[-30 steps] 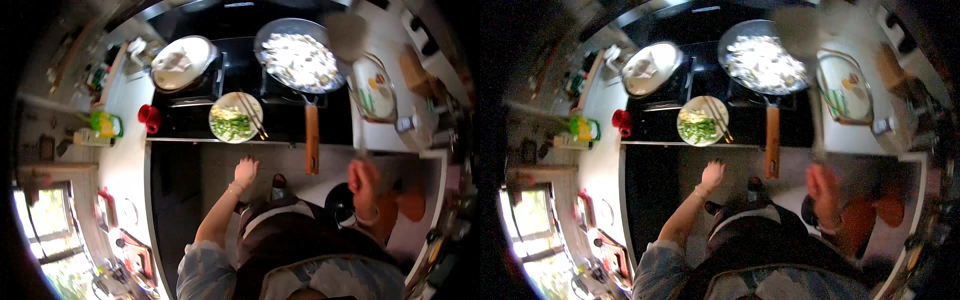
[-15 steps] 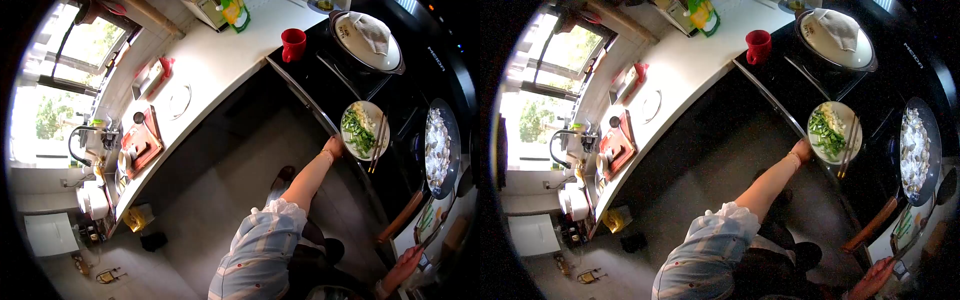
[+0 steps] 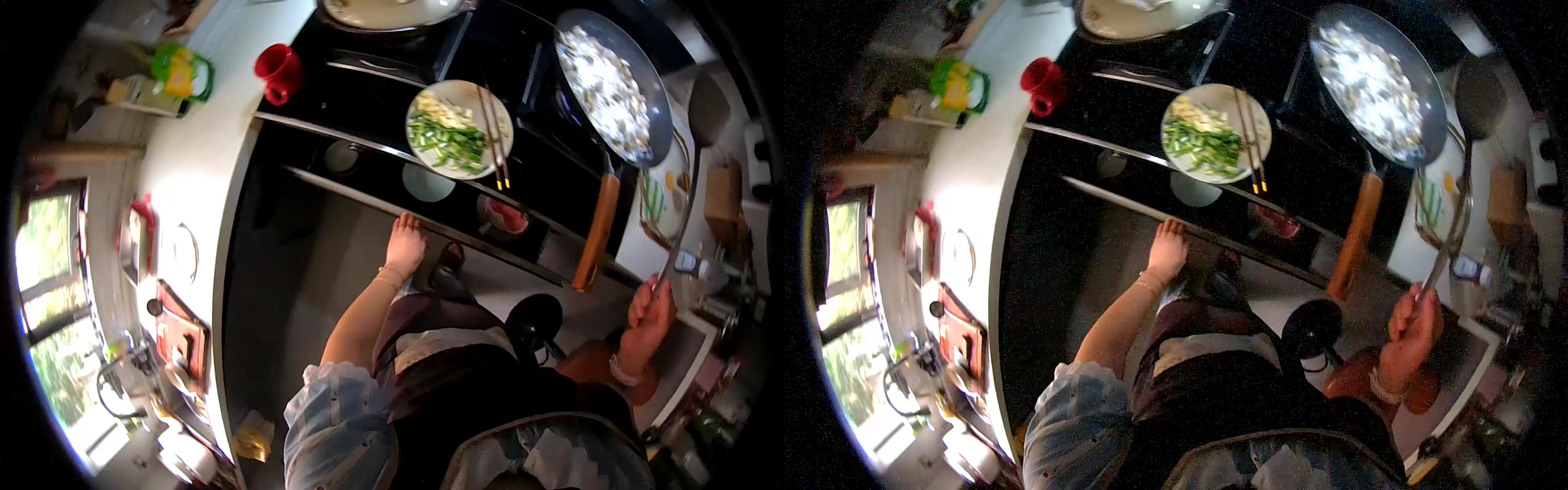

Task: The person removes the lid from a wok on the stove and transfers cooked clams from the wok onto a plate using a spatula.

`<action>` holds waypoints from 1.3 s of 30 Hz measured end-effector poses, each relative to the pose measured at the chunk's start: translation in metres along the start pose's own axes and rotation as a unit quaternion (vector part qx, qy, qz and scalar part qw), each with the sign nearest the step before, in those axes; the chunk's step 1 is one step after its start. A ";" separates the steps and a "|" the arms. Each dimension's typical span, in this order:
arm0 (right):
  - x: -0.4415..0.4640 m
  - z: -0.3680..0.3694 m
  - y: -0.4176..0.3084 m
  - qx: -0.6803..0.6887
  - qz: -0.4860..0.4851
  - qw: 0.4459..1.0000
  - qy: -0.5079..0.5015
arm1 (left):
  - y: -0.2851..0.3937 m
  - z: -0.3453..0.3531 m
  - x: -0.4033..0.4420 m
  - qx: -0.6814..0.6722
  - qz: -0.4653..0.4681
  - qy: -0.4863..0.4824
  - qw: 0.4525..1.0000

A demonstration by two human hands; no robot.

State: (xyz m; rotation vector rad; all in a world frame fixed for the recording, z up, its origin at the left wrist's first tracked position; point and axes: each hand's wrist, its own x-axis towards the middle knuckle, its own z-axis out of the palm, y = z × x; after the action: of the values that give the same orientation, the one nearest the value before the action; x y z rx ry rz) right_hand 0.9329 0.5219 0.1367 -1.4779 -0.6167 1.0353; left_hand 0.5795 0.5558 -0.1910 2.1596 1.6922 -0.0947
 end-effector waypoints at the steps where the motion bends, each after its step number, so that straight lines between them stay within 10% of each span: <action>1: -0.004 0.003 -0.003 -0.007 -0.017 1.000 -0.002 | -0.001 0.002 -0.009 -0.020 0.006 0.017 1.000; 16: -0.030 -0.021 0.020 -0.071 -0.016 0.996 0.052 | -0.003 -0.035 -0.017 -0.073 -0.029 -0.088 0.993; 18: -0.036 -0.005 0.023 -0.031 -0.020 0.989 0.141 | -0.007 -0.049 0.007 -0.135 -0.048 0.050 0.988; 23: -0.053 -0.004 0.032 0.097 0.001 0.970 0.221 | -0.084 0.026 0.118 -0.127 -0.165 -0.060 0.976; 29: -0.083 -0.035 0.034 -0.116 0.001 0.974 0.196 | -0.120 0.106 0.170 -0.257 -0.188 -0.124 0.940; 39: -0.079 -0.035 0.037 -0.060 -0.057 0.978 0.190 | -0.003 0.127 0.151 -0.451 -0.088 -0.191 0.867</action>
State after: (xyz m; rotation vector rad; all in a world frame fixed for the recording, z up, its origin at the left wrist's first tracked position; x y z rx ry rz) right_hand 0.9195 0.4311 0.1192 -1.6719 -0.4875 0.6104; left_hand 0.6408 0.6510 -0.3525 1.1909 1.3045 0.1809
